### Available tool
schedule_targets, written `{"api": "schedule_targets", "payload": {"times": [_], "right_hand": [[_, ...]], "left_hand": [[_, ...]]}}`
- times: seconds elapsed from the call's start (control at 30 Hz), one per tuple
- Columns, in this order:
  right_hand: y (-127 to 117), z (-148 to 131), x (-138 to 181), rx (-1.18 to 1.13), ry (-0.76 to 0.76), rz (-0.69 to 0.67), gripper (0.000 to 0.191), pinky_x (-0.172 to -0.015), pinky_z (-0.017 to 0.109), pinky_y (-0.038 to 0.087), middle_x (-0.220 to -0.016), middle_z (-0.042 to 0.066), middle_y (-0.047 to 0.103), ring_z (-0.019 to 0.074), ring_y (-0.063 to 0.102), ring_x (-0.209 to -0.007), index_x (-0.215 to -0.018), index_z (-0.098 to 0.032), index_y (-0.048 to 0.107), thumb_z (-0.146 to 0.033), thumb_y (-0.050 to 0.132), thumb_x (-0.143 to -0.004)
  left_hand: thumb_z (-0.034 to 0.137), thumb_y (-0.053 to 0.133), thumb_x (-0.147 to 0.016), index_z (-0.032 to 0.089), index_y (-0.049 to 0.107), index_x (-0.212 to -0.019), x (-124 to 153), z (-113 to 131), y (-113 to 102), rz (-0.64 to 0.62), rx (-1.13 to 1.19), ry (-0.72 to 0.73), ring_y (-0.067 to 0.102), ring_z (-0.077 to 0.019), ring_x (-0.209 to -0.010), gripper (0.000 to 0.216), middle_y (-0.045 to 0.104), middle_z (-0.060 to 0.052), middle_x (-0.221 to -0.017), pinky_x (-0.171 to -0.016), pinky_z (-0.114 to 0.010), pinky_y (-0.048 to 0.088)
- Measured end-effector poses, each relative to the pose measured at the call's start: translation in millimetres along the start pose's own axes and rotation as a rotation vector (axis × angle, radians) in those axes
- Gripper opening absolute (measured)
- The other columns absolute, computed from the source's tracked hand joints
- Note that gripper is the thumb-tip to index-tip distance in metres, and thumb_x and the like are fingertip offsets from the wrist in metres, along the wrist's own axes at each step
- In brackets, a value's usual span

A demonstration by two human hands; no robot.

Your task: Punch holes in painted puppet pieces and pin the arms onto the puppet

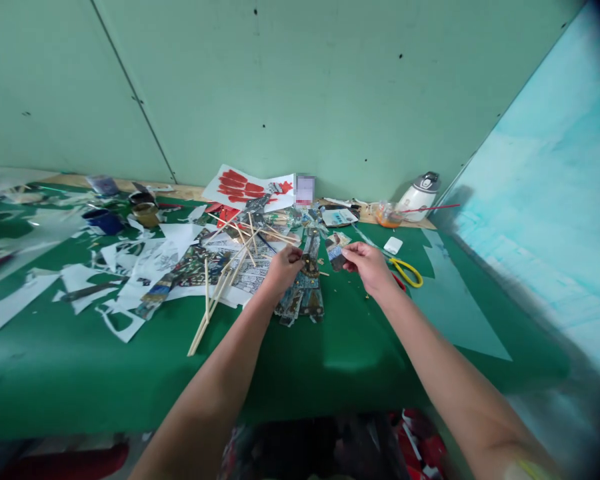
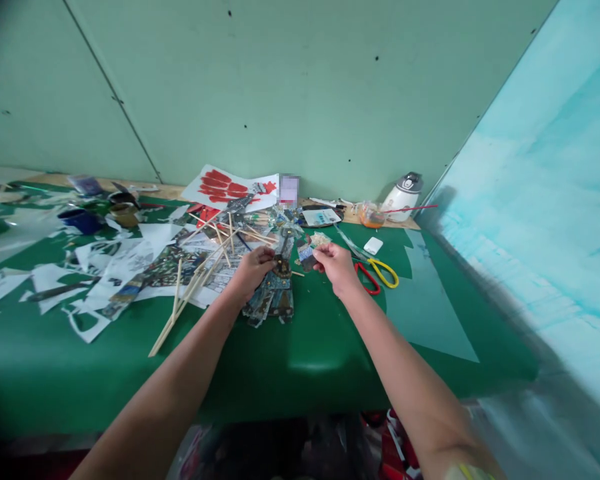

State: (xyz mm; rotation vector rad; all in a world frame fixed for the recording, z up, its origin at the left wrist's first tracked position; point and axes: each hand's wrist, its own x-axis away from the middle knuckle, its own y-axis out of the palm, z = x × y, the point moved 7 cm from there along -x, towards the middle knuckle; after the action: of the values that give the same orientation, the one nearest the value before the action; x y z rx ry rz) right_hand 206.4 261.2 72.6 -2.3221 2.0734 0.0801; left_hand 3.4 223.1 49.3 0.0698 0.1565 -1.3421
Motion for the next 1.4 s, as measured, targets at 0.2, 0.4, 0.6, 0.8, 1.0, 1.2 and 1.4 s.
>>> {"api": "schedule_targets", "payload": {"times": [0.2, 0.4, 0.6, 0.8, 1.0, 1.2, 1.4], "right_hand": [[-12.8, 33.3, -35.0, 0.077, -0.036, 0.095, 0.024, -0.05, 0.026, 0.04, -0.061, 0.0, 0.063, 0.0127, 0.053, -0.048, -0.07, -0.018, 0.062, -0.038, 0.071, -0.06], [-24.4, 52.9, -49.4, 0.285, -0.169, 0.049, 0.02, -0.056, 0.03, 0.046, -0.067, 0.004, 0.067, 0.0179, 0.059, -0.056, -0.074, -0.019, 0.064, -0.038, 0.064, -0.068], [-26.4, 48.6, -47.6, 0.297, -0.194, 0.06, 0.02, -0.063, 0.031, 0.049, -0.074, 0.006, 0.07, 0.0205, 0.065, -0.066, -0.078, -0.018, 0.064, -0.037, 0.062, -0.07], [-25.7, 45.4, -46.7, 0.436, -0.226, 0.048, 0.016, -0.074, 0.036, 0.05, -0.082, 0.009, 0.073, 0.0233, 0.067, -0.076, -0.08, -0.018, 0.065, -0.029, 0.056, -0.074], [-34.2, 21.0, -39.6, 0.63, -0.373, 0.189, 0.021, -0.077, 0.039, 0.05, -0.087, 0.012, 0.071, 0.024, 0.065, -0.078, -0.083, -0.016, 0.068, -0.028, 0.052, -0.078], [-23.1, 9.4, -26.1, 0.33, -0.316, 0.141, 0.027, -0.073, 0.037, 0.048, -0.081, 0.009, 0.069, 0.0233, 0.062, -0.076, -0.077, -0.019, 0.066, -0.045, 0.06, -0.077], [19.3, 24.9, -14.3, -0.224, 0.032, -0.186, 0.041, -0.055, 0.029, 0.041, -0.071, 0.003, 0.065, 0.0159, 0.056, -0.06, -0.08, -0.019, 0.066, -0.06, 0.064, -0.075]], "left_hand": [[0.016, 0.063, -0.062, 0.016, 0.058, -0.078, 0.4, -1.4, 0.1, -0.005, -0.006, -0.033, 0.055, -0.0125, -0.066, 0.018, 0.059, 0.003, -0.066, -0.065, -0.024, 0.038], [0.018, 0.066, -0.062, 0.016, 0.06, -0.08, 1.2, 0.4, 0.5, 0.0, 0.004, -0.038, 0.057, -0.0135, -0.07, 0.019, 0.06, 0.002, -0.07, -0.068, -0.025, 0.04], [0.019, 0.066, -0.06, 0.016, 0.059, -0.08, 4.2, 3.5, 1.7, 0.001, 0.024, -0.074, 0.056, -0.0134, -0.069, 0.021, 0.06, 0.002, -0.068, -0.069, -0.026, 0.04], [0.021, 0.068, -0.059, 0.016, 0.059, -0.078, 4.4, 1.8, 3.3, -0.014, 0.052, -0.083, 0.055, -0.0132, -0.069, 0.022, 0.061, 0.002, -0.069, -0.07, -0.026, 0.04], [0.022, 0.068, -0.059, 0.016, 0.059, -0.08, 5.0, 1.0, 3.7, -0.026, 0.045, -0.081, 0.054, -0.0127, -0.067, 0.023, 0.06, 0.002, -0.067, -0.067, -0.025, 0.037], [0.021, 0.07, -0.061, 0.017, 0.058, -0.08, 9.0, 4.7, 11.6, -0.101, 0.128, -0.088, 0.054, -0.012, -0.07, 0.022, 0.06, 0.002, -0.071, -0.068, -0.024, 0.038], [0.021, 0.073, -0.063, 0.017, 0.061, -0.084, 15.6, 11.5, 21.8, -0.174, 0.173, -0.093, 0.055, -0.0116, -0.072, 0.024, 0.06, 0.002, -0.074, -0.069, -0.024, 0.04]]}}
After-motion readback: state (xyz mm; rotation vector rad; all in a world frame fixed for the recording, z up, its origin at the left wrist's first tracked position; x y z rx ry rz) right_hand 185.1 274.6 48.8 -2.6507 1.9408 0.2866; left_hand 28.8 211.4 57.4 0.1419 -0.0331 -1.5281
